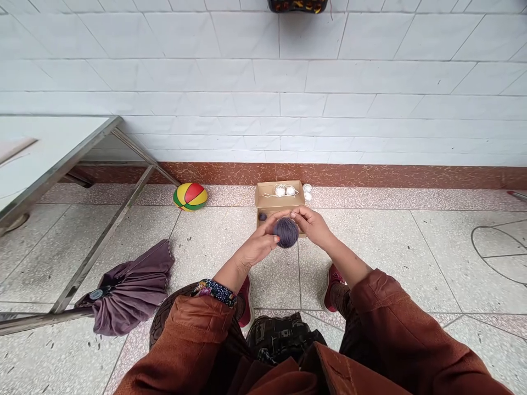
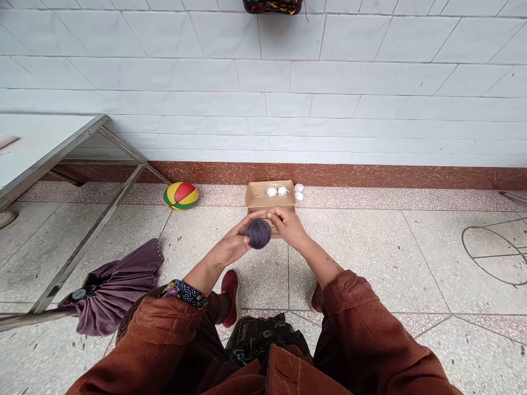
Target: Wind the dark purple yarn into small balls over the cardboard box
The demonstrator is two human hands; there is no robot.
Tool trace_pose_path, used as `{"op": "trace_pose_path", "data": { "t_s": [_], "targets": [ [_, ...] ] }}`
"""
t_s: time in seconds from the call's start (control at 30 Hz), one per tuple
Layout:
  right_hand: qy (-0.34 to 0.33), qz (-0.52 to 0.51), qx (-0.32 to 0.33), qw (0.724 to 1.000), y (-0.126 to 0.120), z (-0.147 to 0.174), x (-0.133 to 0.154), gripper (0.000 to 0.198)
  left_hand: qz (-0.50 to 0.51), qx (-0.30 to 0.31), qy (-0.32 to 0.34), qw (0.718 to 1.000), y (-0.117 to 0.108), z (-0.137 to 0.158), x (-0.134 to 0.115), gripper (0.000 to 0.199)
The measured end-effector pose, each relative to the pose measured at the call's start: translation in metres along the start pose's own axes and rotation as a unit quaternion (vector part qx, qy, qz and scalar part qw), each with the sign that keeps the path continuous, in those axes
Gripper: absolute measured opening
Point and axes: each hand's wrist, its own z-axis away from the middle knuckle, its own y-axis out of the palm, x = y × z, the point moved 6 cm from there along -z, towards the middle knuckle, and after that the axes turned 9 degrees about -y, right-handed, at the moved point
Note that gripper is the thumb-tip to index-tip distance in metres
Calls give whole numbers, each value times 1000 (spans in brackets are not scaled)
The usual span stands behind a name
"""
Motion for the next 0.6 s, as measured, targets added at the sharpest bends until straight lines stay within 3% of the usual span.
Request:
{"op": "trace_pose_path", "data": {
  "t_s": [0.07,0.33,0.5,0.6],
  "targets": [
    [-7,14,17,1000,5,2,-1,25,46,-13,7,999,-5,-1,-4,63],
    [-44,68,127,989,24,13,9,18,101,-165,70,979,-43,-1,-17,40],
    [-116,8,227,967,33,23,40,19,25,-230,40,972,-52,-2,-10,43],
    [-98,-60,197,974,24,21,50,23,-39,-232,0,972,-49,-3,-1,48]
  ]
}}
